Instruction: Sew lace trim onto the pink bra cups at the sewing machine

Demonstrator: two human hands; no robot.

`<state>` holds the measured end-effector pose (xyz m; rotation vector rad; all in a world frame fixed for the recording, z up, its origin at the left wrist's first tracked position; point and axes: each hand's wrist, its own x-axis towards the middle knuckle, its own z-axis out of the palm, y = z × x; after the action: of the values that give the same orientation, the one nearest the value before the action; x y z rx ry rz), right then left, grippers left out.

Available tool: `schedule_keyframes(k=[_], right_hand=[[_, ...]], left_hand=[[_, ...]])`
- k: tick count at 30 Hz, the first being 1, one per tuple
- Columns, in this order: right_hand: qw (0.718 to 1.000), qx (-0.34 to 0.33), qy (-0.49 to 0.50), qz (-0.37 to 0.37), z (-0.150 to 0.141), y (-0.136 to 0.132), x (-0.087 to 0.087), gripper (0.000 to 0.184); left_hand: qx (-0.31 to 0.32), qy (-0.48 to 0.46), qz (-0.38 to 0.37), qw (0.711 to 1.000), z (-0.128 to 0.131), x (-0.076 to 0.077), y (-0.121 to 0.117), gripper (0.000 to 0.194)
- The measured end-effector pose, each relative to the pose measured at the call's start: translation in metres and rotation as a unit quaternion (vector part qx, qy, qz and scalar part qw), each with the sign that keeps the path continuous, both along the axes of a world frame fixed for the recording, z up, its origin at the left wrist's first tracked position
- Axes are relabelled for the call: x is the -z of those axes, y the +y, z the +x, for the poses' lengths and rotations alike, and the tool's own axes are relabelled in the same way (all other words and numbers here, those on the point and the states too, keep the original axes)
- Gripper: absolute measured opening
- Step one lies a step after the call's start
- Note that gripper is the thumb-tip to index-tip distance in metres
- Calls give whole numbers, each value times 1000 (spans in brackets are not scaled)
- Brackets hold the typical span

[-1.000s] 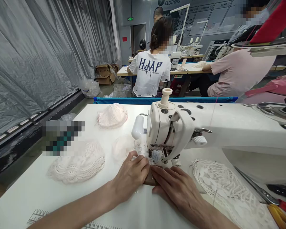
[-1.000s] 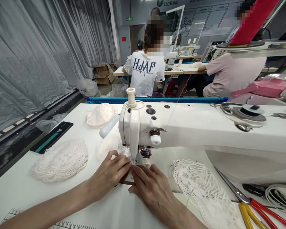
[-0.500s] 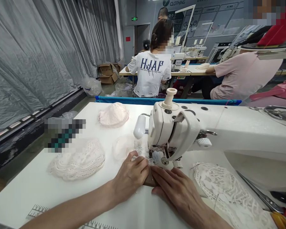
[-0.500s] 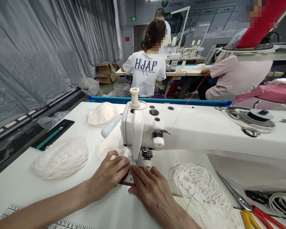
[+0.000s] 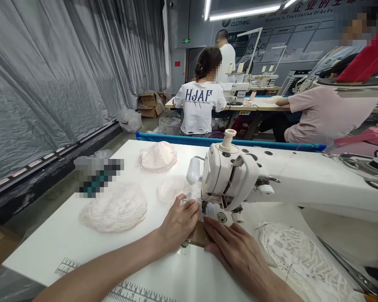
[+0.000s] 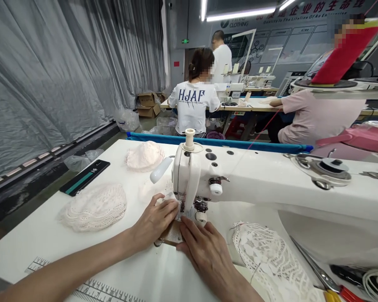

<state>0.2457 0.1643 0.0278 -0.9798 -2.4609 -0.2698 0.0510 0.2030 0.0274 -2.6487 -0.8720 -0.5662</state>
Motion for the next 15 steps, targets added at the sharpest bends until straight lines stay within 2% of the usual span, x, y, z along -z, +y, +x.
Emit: schedule_keyframes(k=[6, 10, 13, 15], right_hand=[[998, -5, 36, 43, -5, 5, -1, 37], [994, -41, 71, 69, -4, 8, 0, 28], [992, -76, 83, 50, 0, 7, 1, 24], [992, -92, 79, 22, 1, 5, 1, 22]], left_hand=[[-28, 35, -11, 999, 6, 3, 2, 17], [-18, 23, -34, 999, 9, -1, -18, 11], [19, -15, -86, 996, -11, -12, -38, 12], [2, -53, -110, 992, -37, -22, -44, 21]])
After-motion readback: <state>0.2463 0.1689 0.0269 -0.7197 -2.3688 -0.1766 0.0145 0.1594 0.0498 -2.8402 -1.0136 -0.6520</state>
